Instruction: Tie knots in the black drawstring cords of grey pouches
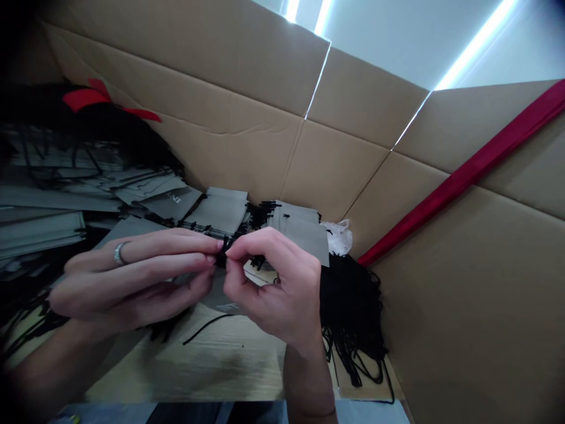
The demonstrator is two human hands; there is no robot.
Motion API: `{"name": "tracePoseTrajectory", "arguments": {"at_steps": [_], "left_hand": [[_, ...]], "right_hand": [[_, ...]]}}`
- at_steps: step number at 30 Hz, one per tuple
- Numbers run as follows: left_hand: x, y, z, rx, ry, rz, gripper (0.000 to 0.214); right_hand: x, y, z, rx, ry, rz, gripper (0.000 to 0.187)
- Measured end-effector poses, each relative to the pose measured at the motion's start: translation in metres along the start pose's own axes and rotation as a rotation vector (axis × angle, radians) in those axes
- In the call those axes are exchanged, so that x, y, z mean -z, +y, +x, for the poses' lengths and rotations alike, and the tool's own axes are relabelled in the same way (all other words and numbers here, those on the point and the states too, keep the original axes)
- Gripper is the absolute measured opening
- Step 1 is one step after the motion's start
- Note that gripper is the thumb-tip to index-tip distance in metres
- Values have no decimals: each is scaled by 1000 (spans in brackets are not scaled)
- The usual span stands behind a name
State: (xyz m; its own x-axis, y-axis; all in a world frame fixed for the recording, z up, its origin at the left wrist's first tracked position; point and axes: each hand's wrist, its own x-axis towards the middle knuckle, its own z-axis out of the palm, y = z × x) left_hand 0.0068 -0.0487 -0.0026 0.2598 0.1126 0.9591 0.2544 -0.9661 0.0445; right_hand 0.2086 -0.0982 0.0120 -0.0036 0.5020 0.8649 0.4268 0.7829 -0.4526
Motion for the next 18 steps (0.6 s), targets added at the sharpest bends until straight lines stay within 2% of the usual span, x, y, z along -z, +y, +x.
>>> {"name": "tracePoseTrajectory", "arguments": {"at_steps": [7,13,15,18], "left_hand": [[-9,-1,1,-48,105,-50,16],[-14,5,-1,73,96,-28,15],[-14,8,-1,77,113,6,16],[-9,11,0,40,73,83,23]], "right_hand": [[-3,-3,-1,15,31,68,24],[-5,0,0,-18,60,35,25],[-6,0,0,-10,68,21,26],[-7,-1,0,26,67,-5,26]]}}
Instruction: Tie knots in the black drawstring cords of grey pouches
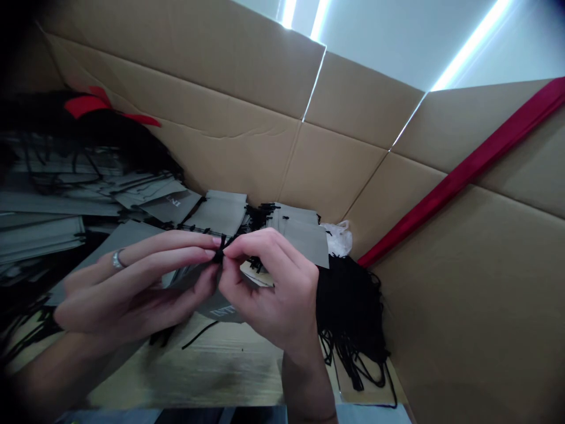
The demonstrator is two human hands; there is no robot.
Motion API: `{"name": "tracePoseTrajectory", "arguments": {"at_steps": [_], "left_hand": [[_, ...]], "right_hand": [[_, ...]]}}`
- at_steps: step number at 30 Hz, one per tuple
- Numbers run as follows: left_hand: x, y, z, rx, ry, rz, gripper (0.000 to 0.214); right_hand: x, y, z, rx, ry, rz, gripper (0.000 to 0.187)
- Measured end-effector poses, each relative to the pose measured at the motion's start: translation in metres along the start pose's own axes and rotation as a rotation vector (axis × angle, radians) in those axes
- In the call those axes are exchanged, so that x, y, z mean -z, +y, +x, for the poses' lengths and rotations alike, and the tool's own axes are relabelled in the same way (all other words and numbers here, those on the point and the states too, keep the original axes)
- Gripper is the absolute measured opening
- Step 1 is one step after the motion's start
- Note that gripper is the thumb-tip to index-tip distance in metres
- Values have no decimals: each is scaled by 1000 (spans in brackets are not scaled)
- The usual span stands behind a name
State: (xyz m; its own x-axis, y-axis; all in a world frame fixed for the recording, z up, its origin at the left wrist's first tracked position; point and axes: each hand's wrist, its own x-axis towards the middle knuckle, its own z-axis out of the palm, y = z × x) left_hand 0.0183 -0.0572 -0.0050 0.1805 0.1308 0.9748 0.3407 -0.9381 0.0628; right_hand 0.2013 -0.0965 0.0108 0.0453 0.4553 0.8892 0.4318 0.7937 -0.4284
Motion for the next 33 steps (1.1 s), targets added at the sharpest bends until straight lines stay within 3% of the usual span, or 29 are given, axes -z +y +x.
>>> {"name": "tracePoseTrajectory", "arguments": {"at_steps": [5,14,28,33], "left_hand": [[8,0,-2,-8,-43,75,21],[2,-15,-6,-111,-133,-78,13],[-2,-18,3,159,-123,-410,18],[2,-16,3,134,-94,-370,17]], "right_hand": [[6,-3,0,18,-71,-36,27],[30,2,7,-64,-291,-62,21],[20,6,4,7,-186,39,28],[18,5,2,5,-155,39,27]]}}
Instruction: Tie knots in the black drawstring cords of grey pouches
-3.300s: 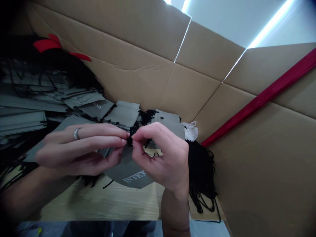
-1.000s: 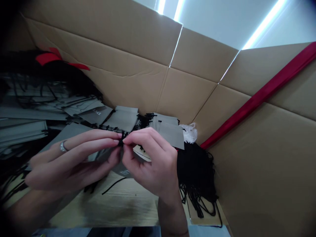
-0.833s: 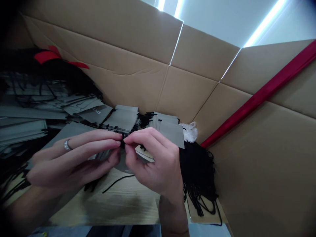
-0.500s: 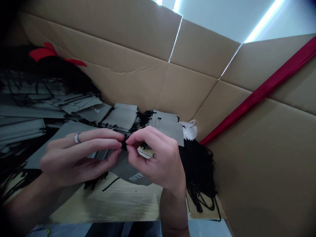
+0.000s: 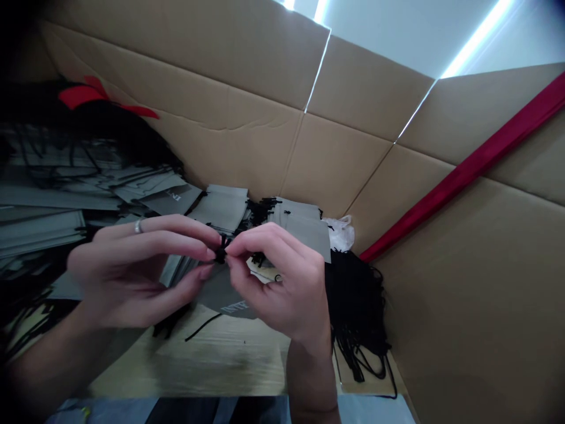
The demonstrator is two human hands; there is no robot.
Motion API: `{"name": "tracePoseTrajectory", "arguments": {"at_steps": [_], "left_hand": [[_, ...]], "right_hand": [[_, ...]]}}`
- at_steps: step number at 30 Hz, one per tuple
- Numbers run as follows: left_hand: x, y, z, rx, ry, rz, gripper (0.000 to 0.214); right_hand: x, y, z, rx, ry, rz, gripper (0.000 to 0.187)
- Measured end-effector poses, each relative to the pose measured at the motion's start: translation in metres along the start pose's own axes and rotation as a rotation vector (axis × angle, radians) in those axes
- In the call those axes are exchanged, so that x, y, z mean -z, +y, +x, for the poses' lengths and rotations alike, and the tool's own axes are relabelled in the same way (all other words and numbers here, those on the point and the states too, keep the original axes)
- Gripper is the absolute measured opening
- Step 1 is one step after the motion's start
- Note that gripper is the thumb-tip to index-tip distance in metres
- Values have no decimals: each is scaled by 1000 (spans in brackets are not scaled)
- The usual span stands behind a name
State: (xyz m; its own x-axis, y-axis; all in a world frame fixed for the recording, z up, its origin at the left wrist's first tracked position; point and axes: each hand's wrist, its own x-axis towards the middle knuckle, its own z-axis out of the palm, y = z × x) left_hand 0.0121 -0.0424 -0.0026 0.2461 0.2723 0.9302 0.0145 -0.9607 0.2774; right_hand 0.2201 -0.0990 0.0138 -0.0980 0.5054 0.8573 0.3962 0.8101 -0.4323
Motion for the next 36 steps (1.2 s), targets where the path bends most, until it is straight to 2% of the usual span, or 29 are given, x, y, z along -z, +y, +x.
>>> {"name": "tracePoseTrajectory", "arguments": {"at_steps": [2,5,7,10,12,19,22,26,28,32,36], "left_hand": [[2,4,-1,-86,23,157,16],[3,10,-2,-190,-10,365,16],[3,10,-2,-203,0,366,16],[1,7,-3,-126,66,253,15],[1,4,-3,-99,61,232,16],[12,0,-1,-261,-77,334,18],[14,11,-6,-215,-99,378,18],[19,31,-13,11,-167,356,27],[23,37,-14,73,-219,315,35],[25,37,-14,65,-242,259,37],[20,36,-17,66,-239,274,37]], "right_hand": [[-1,0,-1,-21,14,-30,27],[-1,-2,-2,-34,25,-52,27],[-2,-3,-1,-32,26,-52,27],[-2,-4,-1,-36,29,-44,27],[-1,-3,-1,-42,27,-39,27],[0,-4,-2,-62,3,-48,26],[0,-5,-2,-64,-1,-62,26],[3,-5,-2,-75,-28,-49,25],[5,-5,-1,-91,-68,-18,24],[10,-4,-1,-129,-123,46,22],[11,-3,-2,-161,-88,41,24]]}}
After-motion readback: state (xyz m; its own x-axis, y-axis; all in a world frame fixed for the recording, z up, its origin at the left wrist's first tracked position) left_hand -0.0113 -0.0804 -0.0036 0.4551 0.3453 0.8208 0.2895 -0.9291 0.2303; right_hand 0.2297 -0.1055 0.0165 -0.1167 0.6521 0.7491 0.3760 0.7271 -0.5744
